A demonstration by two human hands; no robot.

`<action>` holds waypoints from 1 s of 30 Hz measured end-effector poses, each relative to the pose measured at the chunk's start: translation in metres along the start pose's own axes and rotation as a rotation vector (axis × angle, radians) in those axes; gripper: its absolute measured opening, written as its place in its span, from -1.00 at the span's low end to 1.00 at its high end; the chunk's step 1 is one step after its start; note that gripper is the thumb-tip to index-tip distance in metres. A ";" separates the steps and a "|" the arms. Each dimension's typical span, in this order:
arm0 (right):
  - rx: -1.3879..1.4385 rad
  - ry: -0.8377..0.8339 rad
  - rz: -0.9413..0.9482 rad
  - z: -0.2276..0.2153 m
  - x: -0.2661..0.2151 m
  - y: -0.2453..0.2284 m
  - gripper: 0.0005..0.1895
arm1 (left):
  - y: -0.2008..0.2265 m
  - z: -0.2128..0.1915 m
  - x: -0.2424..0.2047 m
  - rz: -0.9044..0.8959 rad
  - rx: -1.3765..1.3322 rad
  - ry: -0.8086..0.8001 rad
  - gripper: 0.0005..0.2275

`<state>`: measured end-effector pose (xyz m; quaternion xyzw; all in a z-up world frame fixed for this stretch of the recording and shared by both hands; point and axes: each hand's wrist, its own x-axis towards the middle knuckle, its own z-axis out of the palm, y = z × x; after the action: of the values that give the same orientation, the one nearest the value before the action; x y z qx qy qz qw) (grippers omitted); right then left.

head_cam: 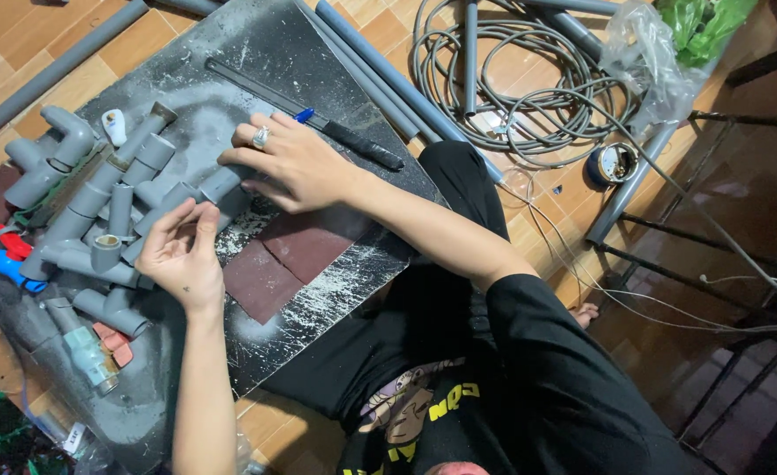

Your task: The recorder is marking a PVC pipe with a pen, then using a small hand tool to cut or score it, and finally smoothing the edges with sandpaper.

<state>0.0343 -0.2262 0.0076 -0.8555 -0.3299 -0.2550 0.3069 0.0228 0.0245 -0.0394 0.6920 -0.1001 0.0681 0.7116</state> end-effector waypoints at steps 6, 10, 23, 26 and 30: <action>-0.072 0.063 0.043 0.000 -0.001 0.013 -0.45 | -0.002 -0.001 -0.001 0.014 0.074 0.047 -0.85; 0.021 0.093 0.113 -0.003 -0.006 0.010 -0.49 | 0.007 0.001 0.001 0.065 0.178 0.056 -0.90; -0.004 0.102 0.241 0.001 0.003 -0.006 -0.77 | 0.132 -0.050 -0.066 0.471 0.735 0.102 -0.94; -0.005 -0.007 0.177 0.006 -0.003 -0.004 -0.79 | 0.125 -0.072 -0.110 0.389 0.822 0.061 -0.93; -0.063 -0.137 -0.044 -0.007 -0.008 -0.014 -0.76 | 0.108 -0.098 -0.173 0.291 0.853 0.178 -0.83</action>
<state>0.0178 -0.2261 0.0123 -0.8728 -0.3605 -0.2128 0.2511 -0.1654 0.1333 0.0229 0.8934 -0.0978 0.2616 0.3518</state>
